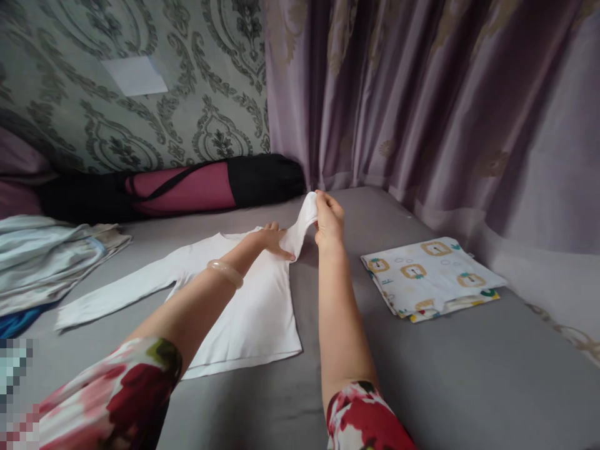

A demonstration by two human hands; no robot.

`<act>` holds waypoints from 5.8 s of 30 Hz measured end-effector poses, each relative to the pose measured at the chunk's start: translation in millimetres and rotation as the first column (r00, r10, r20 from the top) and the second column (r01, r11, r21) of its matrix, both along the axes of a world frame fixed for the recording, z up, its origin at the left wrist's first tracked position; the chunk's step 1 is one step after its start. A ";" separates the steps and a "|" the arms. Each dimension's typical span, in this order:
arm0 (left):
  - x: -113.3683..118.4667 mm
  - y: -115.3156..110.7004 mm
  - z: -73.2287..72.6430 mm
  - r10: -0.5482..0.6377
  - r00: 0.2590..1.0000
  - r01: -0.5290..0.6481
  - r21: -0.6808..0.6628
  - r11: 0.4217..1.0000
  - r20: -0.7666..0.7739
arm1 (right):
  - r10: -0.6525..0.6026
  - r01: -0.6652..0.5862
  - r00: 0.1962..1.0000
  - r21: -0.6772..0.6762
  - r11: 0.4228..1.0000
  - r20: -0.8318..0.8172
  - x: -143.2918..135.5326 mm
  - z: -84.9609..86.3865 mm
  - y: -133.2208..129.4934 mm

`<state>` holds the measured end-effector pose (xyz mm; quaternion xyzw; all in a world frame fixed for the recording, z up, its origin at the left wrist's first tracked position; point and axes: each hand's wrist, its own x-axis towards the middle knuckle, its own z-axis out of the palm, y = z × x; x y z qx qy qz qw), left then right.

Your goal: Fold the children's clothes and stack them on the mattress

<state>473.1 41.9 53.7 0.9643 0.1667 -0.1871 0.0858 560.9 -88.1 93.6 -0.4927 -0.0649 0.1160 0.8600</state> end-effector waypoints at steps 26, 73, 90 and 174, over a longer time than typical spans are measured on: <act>-143.6 53.7 -36.1 0.929 0.336 0.166 -0.961 -0.221 -0.156 | 0.483 -0.197 0.708 -0.513 0.836 0.515 -102.1 -44.7 75.4; -161.0 82.8 -65.7 0.504 0.585 -0.587 -0.097 0.804 0.636 | 0.830 0.375 0.477 -0.921 0.106 0.289 -73.8 -96.5 46.3; -156.4 54.9 -43.0 0.365 0.676 -0.409 -0.085 0.908 0.640 | 0.895 0.391 0.394 -0.919 0.042 0.209 -67.9 -79.6 52.8; -191.1 87.0 -14.3 0.751 0.361 -0.673 -0.403 0.620 0.553 | 0.969 0.245 0.076 -0.946 0.210 0.235 -155.7 -95.6 171.9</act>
